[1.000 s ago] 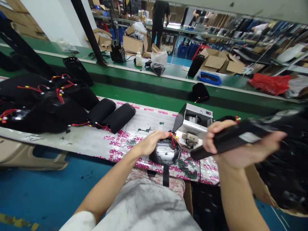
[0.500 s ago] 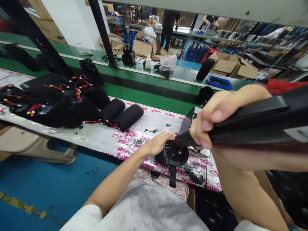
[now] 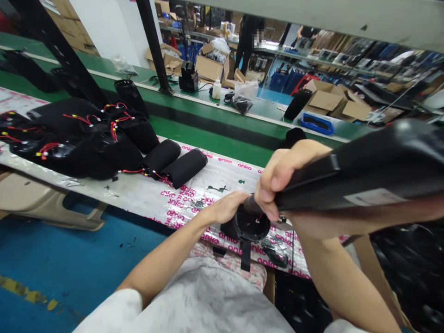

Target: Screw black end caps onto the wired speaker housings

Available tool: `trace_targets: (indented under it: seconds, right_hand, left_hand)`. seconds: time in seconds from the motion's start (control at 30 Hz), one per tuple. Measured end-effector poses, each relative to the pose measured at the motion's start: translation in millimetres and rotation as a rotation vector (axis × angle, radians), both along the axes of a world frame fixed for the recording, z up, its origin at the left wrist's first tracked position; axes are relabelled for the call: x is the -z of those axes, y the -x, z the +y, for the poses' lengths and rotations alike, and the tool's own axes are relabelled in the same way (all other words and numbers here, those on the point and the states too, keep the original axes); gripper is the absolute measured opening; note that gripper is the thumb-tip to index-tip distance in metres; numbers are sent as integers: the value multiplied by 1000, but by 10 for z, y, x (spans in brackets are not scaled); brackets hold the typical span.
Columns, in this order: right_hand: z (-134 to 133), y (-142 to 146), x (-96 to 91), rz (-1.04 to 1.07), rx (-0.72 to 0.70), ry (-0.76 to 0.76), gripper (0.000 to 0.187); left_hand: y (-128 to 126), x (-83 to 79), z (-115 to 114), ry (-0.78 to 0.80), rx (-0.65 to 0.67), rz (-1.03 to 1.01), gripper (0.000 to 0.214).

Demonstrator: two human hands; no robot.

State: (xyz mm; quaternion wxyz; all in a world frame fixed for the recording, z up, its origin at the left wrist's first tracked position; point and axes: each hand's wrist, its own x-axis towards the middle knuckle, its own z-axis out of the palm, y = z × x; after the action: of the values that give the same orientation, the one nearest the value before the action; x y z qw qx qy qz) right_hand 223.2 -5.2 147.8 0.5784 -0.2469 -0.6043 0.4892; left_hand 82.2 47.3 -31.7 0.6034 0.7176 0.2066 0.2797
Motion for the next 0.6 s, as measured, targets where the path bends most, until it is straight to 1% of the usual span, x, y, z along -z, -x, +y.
trace_targets:
  seconds: [0.1,0.2,0.27,0.33,0.47,0.53,0.6]
  right_hand:
    - [3,128,-112,37,-12,112,88]
    - [7,217,-225,-1,-24,174,90]
    - [19,236,-256,-19,-13,198,89]
    - [35,240,-239,-21,0,215,89]
    - [44,279,-148,-2,50,216,93]
    - [23,279,-136,-2,61,195,94]
    - [-24,183,-161,-23,78,157,93]
  left_hand:
    - [-4,35,0,-32,-18,5,28]
    - [-8,53,-3,-38,-22,1,29]
    - [-15,55,-4,-30,-24,-8,30]
    - [-22,54,-3,-20,-20,-19,32]
    - [-27,32,19,-1,13,-53,39]
    - [-23,-9,32,10,40,-69,42]
    - [-15,-87,33,27,69,-73,45]
